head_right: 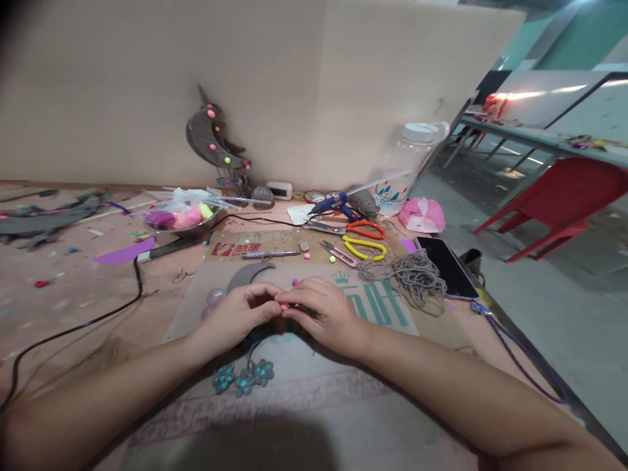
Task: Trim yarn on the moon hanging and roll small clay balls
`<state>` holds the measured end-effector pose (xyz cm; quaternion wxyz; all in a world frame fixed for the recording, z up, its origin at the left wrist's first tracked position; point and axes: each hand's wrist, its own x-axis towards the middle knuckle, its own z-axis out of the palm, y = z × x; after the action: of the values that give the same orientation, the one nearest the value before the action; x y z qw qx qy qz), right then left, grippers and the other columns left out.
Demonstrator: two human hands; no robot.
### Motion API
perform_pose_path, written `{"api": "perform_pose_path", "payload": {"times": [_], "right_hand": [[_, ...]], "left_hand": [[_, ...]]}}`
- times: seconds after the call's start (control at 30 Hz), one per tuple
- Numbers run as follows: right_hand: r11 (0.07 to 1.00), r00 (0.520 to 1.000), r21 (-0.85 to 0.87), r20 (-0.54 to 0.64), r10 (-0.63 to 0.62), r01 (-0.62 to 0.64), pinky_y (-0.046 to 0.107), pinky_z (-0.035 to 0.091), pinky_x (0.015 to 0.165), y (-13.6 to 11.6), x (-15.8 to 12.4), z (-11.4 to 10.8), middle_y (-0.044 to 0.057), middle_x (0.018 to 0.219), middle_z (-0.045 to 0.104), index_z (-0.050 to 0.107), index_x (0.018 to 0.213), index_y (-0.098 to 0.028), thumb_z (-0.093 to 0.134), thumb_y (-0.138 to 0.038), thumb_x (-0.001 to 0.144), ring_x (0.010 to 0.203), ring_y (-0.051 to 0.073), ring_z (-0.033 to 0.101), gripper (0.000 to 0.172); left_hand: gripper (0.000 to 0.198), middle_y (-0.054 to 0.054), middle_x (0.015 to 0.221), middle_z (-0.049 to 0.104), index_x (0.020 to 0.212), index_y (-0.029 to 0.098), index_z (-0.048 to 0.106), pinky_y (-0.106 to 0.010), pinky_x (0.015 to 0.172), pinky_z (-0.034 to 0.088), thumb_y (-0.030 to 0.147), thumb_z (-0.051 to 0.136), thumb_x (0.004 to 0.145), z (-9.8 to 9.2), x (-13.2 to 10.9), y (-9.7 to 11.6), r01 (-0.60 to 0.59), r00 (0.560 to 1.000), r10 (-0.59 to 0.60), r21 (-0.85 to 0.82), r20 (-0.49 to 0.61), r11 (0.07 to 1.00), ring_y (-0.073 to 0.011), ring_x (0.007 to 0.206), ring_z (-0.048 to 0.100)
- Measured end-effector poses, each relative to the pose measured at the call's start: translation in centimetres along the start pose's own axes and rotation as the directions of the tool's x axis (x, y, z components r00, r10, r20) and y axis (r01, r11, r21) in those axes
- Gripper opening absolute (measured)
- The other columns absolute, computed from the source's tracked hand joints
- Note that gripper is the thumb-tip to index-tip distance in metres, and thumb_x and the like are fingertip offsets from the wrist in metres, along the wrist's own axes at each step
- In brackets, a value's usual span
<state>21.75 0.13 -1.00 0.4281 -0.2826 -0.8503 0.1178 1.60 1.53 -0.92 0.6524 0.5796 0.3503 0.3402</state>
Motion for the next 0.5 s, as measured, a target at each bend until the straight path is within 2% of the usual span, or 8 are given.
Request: {"api": "perform_pose_path", "payload": {"times": [0.1, 0.27, 0.4, 0.5], "right_hand": [[1.0, 1.0, 0.025, -0.017, 0.017, -0.017, 0.028, 0.053, 0.072, -0.02, 0.05, -0.2, 0.005, 0.082, 0.071, 0.07, 0.105, -0.02, 0.062, -0.031, 0.095, 0.078, 0.016, 0.066, 0.016], [0.999, 0.999, -0.014, -0.01, 0.033, -0.033, 0.027, 0.053, 0.07, -0.06, 0.07, -0.35, 0.006, 0.082, 0.069, 0.07, 0.107, -0.02, 0.06, -0.033, 0.096, 0.077, 0.016, 0.066, 0.019], [1.0, 1.0, 0.009, 0.006, 0.015, -0.015, 0.028, 0.053, 0.074, -0.24, 0.17, -0.49, 0.006, 0.085, 0.072, 0.068, 0.113, -0.02, 0.058, -0.036, 0.097, 0.078, 0.015, 0.067, 0.024], [1.0, 1.0, 0.011, -0.003, 0.028, -0.028, 0.028, 0.053, 0.075, -0.32, 0.22, -0.64, 0.006, 0.087, 0.072, 0.068, 0.109, -0.02, 0.058, -0.029, 0.097, 0.08, 0.015, 0.067, 0.017]], "left_hand": [[0.041, -0.003, 0.078, 0.07, 0.082, 0.015, 0.073, -0.024, 0.069, 0.048, 0.056, 0.073, 0.076, 0.05, -0.02, 0.24, 0.006, 1.0, -0.006, 0.002, 0.028, 1.0, -0.0137, 0.071, 0.06], [0.032, -0.005, 0.089, 0.074, 0.086, 0.016, 0.076, -0.026, 0.08, 0.049, 0.046, 0.078, 0.075, 0.12, -0.01, 0.64, 0.016, 0.998, -0.018, 0.039, 0.054, 0.999, -0.0163, 0.083, 0.064], [0.034, -0.004, 0.08, 0.071, 0.087, 0.016, 0.076, -0.025, 0.074, 0.049, 0.049, 0.075, 0.077, 0.04, -0.08, 0.61, 0.061, 0.995, -0.063, 0.039, 0.072, 0.997, -0.0143, 0.074, 0.061], [0.039, -0.004, 0.081, 0.07, 0.085, 0.016, 0.076, -0.025, 0.072, 0.048, 0.054, 0.071, 0.079, -0.1, -0.15, 0.58, 0.015, 0.997, -0.02, 0.071, 0.072, 0.997, -0.0145, 0.074, 0.06]]}}
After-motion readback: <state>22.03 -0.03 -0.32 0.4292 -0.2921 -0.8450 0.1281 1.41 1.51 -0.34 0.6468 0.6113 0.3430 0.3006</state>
